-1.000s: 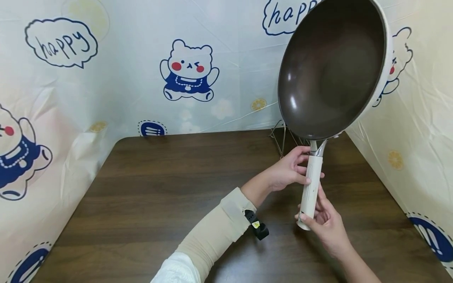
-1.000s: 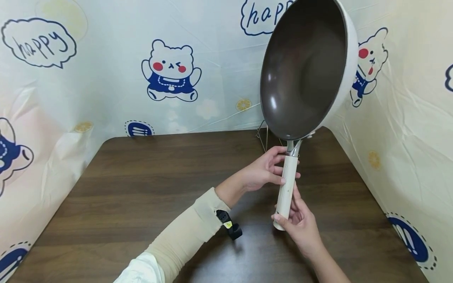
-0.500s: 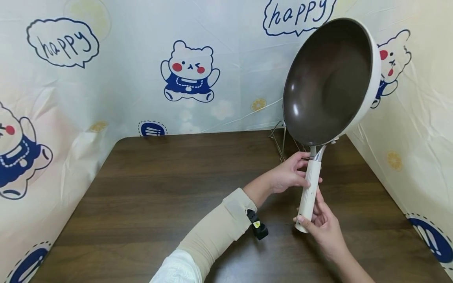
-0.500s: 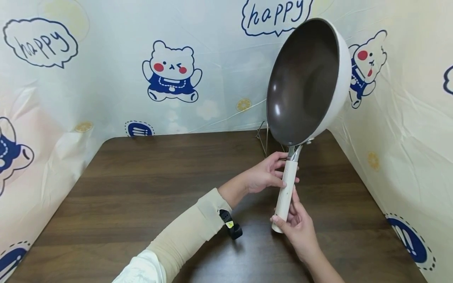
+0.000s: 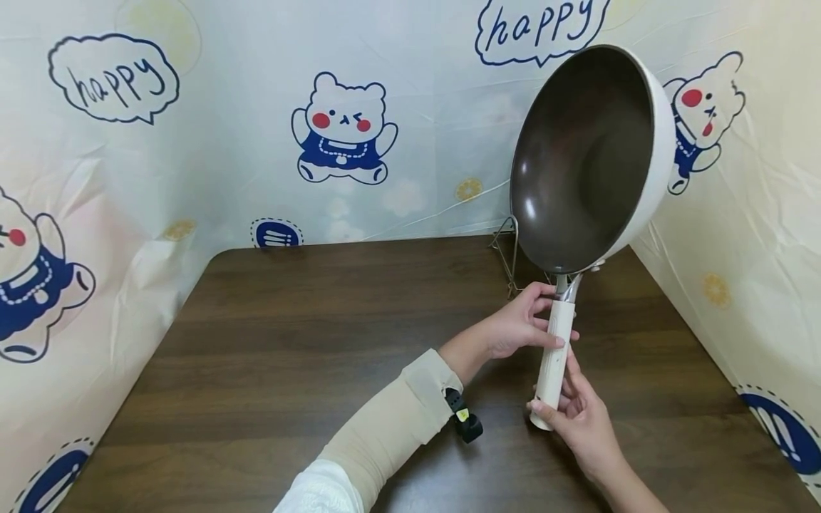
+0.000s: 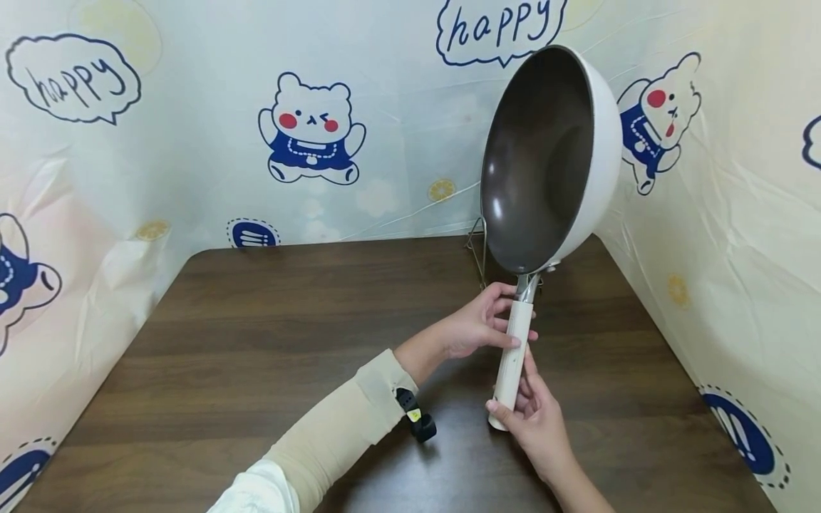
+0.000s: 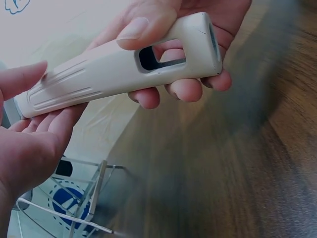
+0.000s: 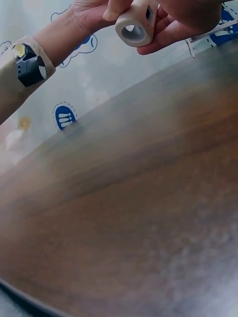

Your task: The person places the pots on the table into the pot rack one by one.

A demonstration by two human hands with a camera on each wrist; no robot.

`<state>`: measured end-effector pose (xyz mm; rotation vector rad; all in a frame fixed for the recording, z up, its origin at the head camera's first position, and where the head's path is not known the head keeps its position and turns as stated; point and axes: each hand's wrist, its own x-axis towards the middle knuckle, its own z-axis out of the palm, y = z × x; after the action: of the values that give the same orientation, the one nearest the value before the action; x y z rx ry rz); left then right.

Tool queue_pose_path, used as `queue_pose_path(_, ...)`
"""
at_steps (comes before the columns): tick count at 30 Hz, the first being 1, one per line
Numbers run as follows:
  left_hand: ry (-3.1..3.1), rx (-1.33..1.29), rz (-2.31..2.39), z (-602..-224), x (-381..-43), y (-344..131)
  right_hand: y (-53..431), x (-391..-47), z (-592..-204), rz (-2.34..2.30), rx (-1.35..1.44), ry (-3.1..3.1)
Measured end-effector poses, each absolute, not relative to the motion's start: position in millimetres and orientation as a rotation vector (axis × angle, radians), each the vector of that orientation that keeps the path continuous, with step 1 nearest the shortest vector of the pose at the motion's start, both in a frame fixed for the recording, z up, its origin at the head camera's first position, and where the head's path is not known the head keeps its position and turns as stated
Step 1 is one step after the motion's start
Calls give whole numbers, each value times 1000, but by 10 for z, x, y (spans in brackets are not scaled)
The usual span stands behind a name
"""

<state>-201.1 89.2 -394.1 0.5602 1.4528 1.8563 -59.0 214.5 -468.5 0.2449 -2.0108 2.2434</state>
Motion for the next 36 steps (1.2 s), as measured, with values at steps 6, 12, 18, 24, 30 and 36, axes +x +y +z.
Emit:
queue_pose_path(6, 1424, 592, 1867, -3990, -1964, 845, 2130, -605, -4684, 2257, 166, -2092)
queue_pose_path(12, 1364, 615, 1880, -4033, -1965, 822, 2099, -588, -4669, 2229, 120, -2129)
queue_pose_path(18, 1332, 611, 1904, -4089, -1956, 788, 2062, -552, -4644, 2067, 15, -2272)
queue_pose_path(24, 1339, 585, 1915, -4142, -1930, 752, 2055, -512, -4639, 1981, -31, -2389)
queue_pose_path(30, 1341, 574, 1919, -4184, -1895, 726, 2043, -486, -4655, 1927, -78, -2460)
queue_pose_path(36, 1336, 548, 1929, -4266, -1857, 693, 2020, -448, -4693, 1886, -116, -2506)
